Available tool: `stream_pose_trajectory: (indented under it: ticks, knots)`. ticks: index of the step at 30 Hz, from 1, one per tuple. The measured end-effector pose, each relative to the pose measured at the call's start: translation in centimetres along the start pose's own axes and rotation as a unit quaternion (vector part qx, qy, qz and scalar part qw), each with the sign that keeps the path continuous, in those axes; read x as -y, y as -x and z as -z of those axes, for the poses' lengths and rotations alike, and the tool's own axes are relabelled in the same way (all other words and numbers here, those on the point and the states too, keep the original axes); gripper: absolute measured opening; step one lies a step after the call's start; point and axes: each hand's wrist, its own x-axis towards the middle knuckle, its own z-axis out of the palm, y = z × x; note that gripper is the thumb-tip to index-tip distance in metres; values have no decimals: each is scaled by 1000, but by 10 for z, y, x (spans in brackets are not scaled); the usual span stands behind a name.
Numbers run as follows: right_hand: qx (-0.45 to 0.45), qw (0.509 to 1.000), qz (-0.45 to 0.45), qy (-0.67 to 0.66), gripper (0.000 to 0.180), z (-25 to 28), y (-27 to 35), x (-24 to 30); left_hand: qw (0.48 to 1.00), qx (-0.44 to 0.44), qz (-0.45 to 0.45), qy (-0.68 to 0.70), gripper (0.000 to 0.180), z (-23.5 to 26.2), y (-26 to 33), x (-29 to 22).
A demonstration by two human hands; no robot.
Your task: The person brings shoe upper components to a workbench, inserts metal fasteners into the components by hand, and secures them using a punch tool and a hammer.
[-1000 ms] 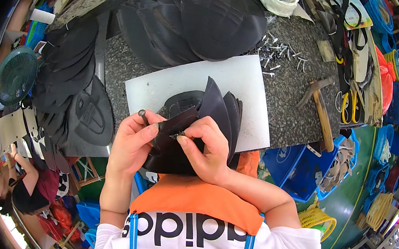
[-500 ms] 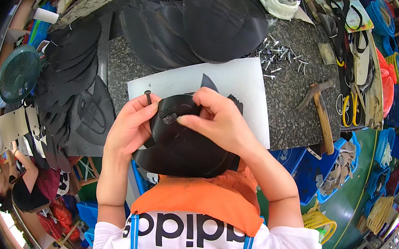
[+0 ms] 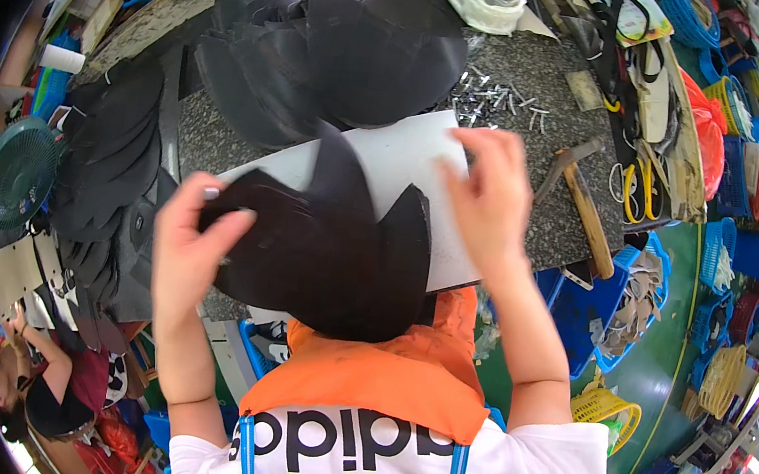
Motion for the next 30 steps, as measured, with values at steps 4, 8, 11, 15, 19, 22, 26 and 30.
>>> stream_pose_trajectory:
  ticks: [4, 8, 11, 15, 19, 22, 26, 30]
  knots:
    - [62, 978, 22, 196, 26, 27, -10, -72, 953, -179, -212, -119, 24, 20, 3, -38]
    - [56, 957, 129, 255, 19, 17, -15, -71, 871, -160, -320, -336, 26, 12, -9, -22]
    - [64, 936, 177, 297, 15, 8, -22, -74, 925, -21, -187, -331, 33, -10, -12, 25]
    - [38, 964, 166, 203, 6, 10, -30, -71, 950, -76, -189, -238, 35, -54, 22, 34]
    - [218, 967, 120, -47, 19, 17, 2, -2, 984, 26, -135, -117, 37, -83, 37, 22]
    - [358, 899, 210, -140, 24, 5, 12, 31, 971, 49, -203, -118, 36, -80, 36, 30]
    - [372, 909, 115, -149, 28, -1, 19, 33, 971, 72, -199, -112, 25, -67, 36, 25]
    - [330, 847, -190, -370, 18, -16, 41, 31, 982, 69, -165, -60, 14, -65, 37, 29]
